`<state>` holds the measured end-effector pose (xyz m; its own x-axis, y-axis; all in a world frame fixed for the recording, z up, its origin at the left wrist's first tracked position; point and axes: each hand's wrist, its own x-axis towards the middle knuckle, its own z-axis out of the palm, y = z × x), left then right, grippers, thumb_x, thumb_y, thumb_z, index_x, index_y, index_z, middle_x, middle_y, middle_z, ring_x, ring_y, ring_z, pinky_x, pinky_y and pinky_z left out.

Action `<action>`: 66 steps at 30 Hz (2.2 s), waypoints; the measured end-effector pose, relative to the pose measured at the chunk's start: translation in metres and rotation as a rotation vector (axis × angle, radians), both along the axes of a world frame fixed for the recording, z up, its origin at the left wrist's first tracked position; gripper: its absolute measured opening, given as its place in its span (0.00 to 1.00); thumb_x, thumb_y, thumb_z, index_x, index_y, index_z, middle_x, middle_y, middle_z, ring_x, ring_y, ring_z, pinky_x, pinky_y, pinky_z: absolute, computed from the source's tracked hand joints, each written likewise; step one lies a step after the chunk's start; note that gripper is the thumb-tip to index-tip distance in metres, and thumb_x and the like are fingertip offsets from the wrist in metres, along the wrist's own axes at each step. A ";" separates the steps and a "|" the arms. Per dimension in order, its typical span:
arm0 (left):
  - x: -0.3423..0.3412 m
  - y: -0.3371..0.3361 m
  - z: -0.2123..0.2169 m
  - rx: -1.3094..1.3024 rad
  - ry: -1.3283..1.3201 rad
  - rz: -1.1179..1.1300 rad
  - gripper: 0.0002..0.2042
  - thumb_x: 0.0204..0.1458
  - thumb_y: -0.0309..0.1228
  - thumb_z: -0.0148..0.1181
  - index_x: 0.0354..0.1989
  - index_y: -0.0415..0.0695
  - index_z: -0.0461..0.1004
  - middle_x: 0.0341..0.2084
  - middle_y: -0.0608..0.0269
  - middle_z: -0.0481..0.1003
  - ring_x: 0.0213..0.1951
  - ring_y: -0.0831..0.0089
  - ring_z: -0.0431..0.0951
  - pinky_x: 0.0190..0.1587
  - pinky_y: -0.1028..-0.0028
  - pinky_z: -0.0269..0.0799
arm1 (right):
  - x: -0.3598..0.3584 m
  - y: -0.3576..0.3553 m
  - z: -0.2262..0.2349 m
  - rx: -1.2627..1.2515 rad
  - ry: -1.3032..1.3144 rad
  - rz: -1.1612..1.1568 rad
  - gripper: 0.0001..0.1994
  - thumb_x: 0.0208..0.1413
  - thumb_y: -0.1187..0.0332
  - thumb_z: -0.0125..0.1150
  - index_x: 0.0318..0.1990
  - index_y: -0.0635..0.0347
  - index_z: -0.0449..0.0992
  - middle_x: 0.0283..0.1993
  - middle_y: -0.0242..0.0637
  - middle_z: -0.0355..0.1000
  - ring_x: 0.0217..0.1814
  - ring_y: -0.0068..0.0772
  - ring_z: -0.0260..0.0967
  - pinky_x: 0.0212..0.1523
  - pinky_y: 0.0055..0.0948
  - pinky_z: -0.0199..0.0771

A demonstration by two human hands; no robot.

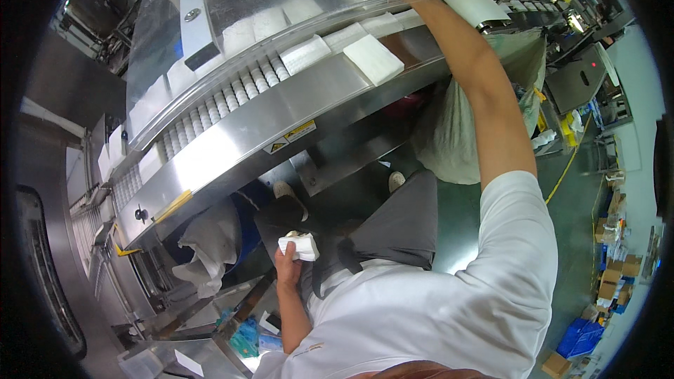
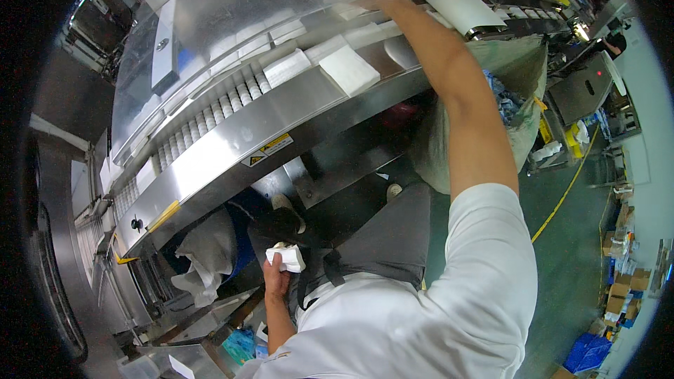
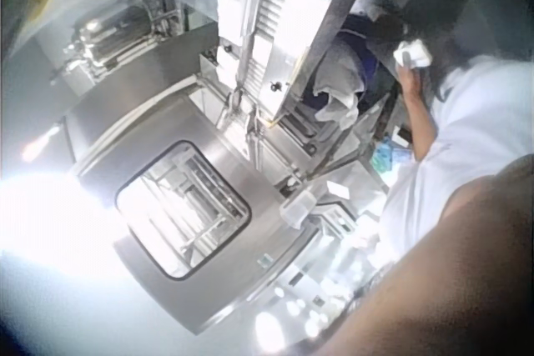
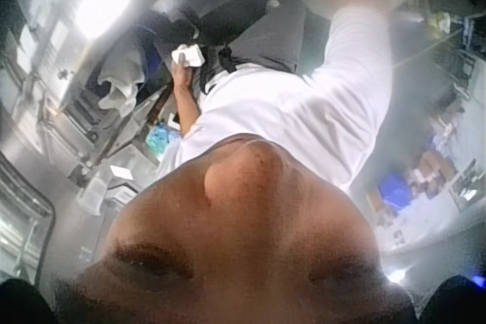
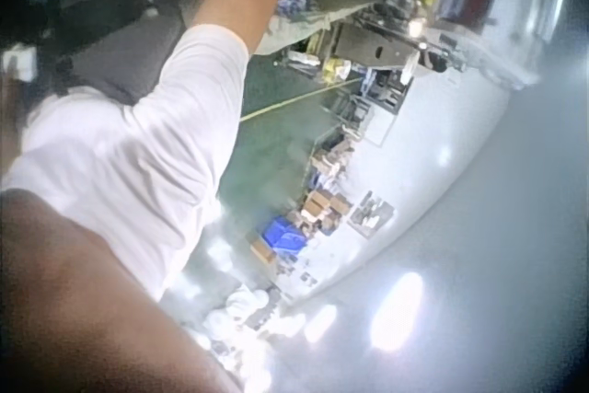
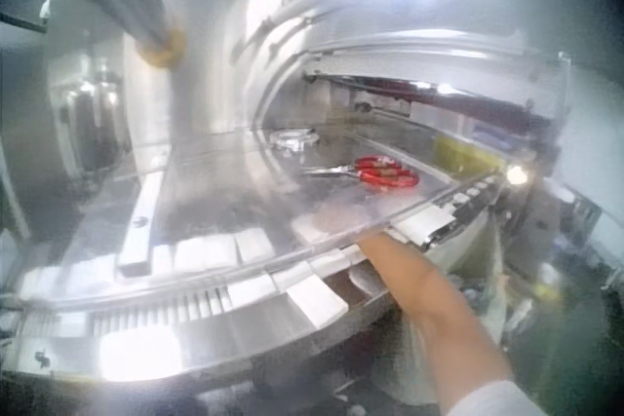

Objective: The person takes white rectangular blocks from a conveyor belt, places them into blue plastic pouches, and uses shears to trim the edges of the pouches.

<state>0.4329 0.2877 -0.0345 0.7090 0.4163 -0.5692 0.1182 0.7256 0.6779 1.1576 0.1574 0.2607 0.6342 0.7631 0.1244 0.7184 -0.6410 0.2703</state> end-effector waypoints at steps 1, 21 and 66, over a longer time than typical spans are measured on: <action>0.004 -0.002 0.005 -0.002 0.007 -0.009 0.23 0.63 0.37 0.65 0.61 0.36 0.71 0.52 0.53 0.79 0.52 0.60 0.81 0.58 0.60 0.76 | -0.006 -0.011 0.005 0.032 -0.053 0.013 0.19 0.64 0.58 0.56 0.50 0.67 0.79 0.47 0.54 0.79 0.50 0.58 0.76 0.51 0.49 0.76; 0.138 -0.062 0.209 0.786 -0.451 -0.226 0.20 0.57 0.26 0.68 0.58 0.32 0.75 0.63 0.54 0.70 0.62 0.63 0.72 0.64 0.68 0.67 | -0.465 -0.103 -0.071 1.072 1.727 0.183 0.39 0.51 0.78 0.72 0.72 0.61 0.60 0.64 0.42 0.70 0.67 0.33 0.68 0.69 0.35 0.66; 0.227 -0.363 0.467 1.513 -0.751 -0.945 0.45 0.46 0.30 0.78 0.72 0.42 0.57 0.72 0.46 0.54 0.72 0.46 0.57 0.73 0.57 0.59 | -0.459 -0.451 0.140 1.721 1.465 -0.065 0.39 0.58 0.77 0.66 0.74 0.67 0.52 0.65 0.47 0.67 0.65 0.36 0.69 0.65 0.35 0.71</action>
